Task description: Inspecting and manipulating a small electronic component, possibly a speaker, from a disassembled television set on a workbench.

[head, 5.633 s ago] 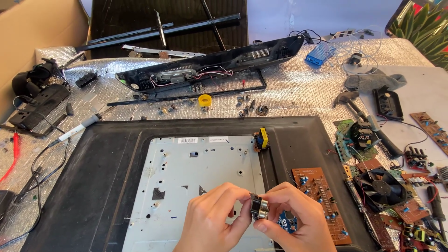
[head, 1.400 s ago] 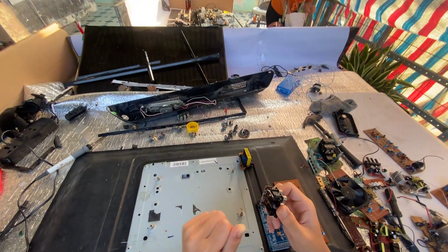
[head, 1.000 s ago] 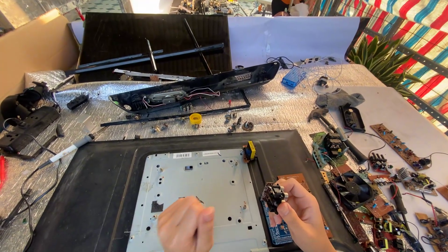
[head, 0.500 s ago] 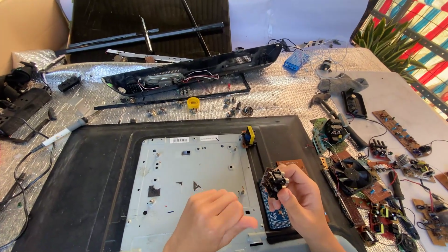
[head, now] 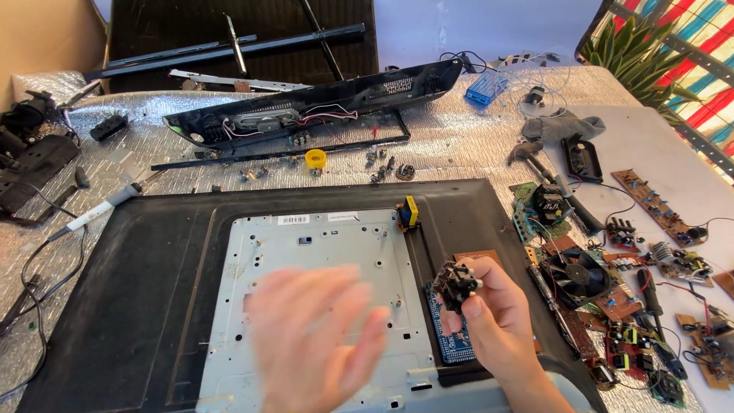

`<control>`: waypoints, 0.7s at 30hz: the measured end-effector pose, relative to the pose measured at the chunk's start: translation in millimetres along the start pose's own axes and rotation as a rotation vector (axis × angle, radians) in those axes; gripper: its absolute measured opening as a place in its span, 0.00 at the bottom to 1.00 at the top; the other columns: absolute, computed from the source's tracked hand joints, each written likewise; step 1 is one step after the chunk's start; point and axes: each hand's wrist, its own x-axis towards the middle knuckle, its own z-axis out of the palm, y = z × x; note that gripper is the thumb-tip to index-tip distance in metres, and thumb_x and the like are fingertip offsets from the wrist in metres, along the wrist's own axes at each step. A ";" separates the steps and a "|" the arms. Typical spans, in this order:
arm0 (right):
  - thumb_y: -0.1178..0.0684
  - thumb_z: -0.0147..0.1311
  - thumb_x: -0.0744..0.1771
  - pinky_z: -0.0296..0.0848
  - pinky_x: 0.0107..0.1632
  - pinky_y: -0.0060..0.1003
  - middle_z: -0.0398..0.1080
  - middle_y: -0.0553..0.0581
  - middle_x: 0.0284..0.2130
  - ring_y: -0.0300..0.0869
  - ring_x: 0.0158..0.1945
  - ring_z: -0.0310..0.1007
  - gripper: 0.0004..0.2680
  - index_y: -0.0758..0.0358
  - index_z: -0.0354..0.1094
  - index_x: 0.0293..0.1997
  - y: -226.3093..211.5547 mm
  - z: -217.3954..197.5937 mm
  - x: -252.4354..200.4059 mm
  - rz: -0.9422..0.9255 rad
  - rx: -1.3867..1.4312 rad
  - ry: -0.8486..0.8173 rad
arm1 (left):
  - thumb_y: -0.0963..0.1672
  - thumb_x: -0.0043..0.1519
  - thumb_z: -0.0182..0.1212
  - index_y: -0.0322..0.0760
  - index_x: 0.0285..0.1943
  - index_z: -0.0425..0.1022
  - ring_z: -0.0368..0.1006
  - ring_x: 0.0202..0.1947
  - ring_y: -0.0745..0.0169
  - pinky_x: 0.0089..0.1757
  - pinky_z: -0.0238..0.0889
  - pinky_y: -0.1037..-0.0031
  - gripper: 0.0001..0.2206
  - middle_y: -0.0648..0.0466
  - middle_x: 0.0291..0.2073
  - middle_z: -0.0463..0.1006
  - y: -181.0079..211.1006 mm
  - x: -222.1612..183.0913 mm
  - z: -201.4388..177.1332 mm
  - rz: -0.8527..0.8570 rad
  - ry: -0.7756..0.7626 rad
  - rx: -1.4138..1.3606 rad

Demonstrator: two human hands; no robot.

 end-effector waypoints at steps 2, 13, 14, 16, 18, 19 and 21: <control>0.48 0.56 0.71 0.73 0.26 0.33 0.67 0.63 0.36 0.36 0.24 0.65 0.13 0.70 0.63 0.52 -2.2 2.5 1.3 -0.004 0.008 0.016 | 0.44 0.67 0.59 0.38 0.52 0.76 0.78 0.42 0.54 0.46 0.70 0.64 0.08 0.49 0.47 0.81 28.8 22.6 12.1 -0.036 -0.206 -0.369; 0.45 0.54 0.70 0.71 0.25 0.32 0.67 0.56 0.29 0.37 0.23 0.66 0.15 0.70 0.63 0.51 -5.8 4.3 -1.0 0.030 -0.133 0.003 | 0.42 0.66 0.58 0.38 0.46 0.78 0.74 0.36 0.62 0.39 0.61 0.71 0.05 0.57 0.37 0.79 39.4 11.1 29.3 -0.257 -0.321 -0.537; 0.44 0.56 0.70 0.73 0.26 0.32 0.68 0.56 0.31 0.37 0.23 0.66 0.16 0.70 0.64 0.52 -5.4 3.1 -3.0 0.048 -0.181 0.013 | 0.43 0.66 0.58 0.39 0.45 0.78 0.75 0.36 0.63 0.39 0.61 0.71 0.05 0.57 0.37 0.79 39.6 11.2 29.2 -0.289 -0.332 -0.564; 0.45 0.57 0.69 0.73 0.28 0.31 0.69 0.56 0.33 0.36 0.25 0.68 0.15 0.69 0.65 0.51 -8.1 8.9 -1.2 0.055 -0.222 -0.009 | 0.42 0.65 0.59 0.40 0.45 0.78 0.75 0.36 0.63 0.39 0.61 0.71 0.04 0.58 0.36 0.79 39.7 9.0 29.7 -0.293 -0.349 -0.566; 0.46 0.58 0.68 0.73 0.30 0.29 0.70 0.56 0.36 0.34 0.28 0.70 0.14 0.68 0.66 0.50 -11.7 13.7 0.8 0.053 -0.273 -0.027 | 0.42 0.65 0.61 0.41 0.44 0.78 0.75 0.35 0.63 0.40 0.61 0.71 0.03 0.59 0.36 0.79 40.1 7.7 30.2 -0.291 -0.359 -0.579; 0.45 0.59 0.68 0.72 0.33 0.30 0.71 0.57 0.35 0.37 0.30 0.70 0.14 0.67 0.69 0.48 -13.6 15.9 1.7 0.068 -0.333 -0.023 | 0.42 0.64 0.61 0.41 0.43 0.78 0.74 0.34 0.62 0.39 0.60 0.71 0.02 0.59 0.35 0.79 40.3 7.2 29.8 -0.316 -0.387 -0.563; 0.44 0.59 0.67 0.70 0.36 0.32 0.72 0.57 0.34 0.39 0.33 0.70 0.14 0.66 0.71 0.46 -16.5 18.1 4.1 0.060 -0.406 -0.010 | 0.42 0.64 0.60 0.42 0.42 0.78 0.73 0.32 0.61 0.38 0.60 0.70 0.02 0.59 0.33 0.79 39.8 4.8 32.9 -0.320 -0.402 -0.562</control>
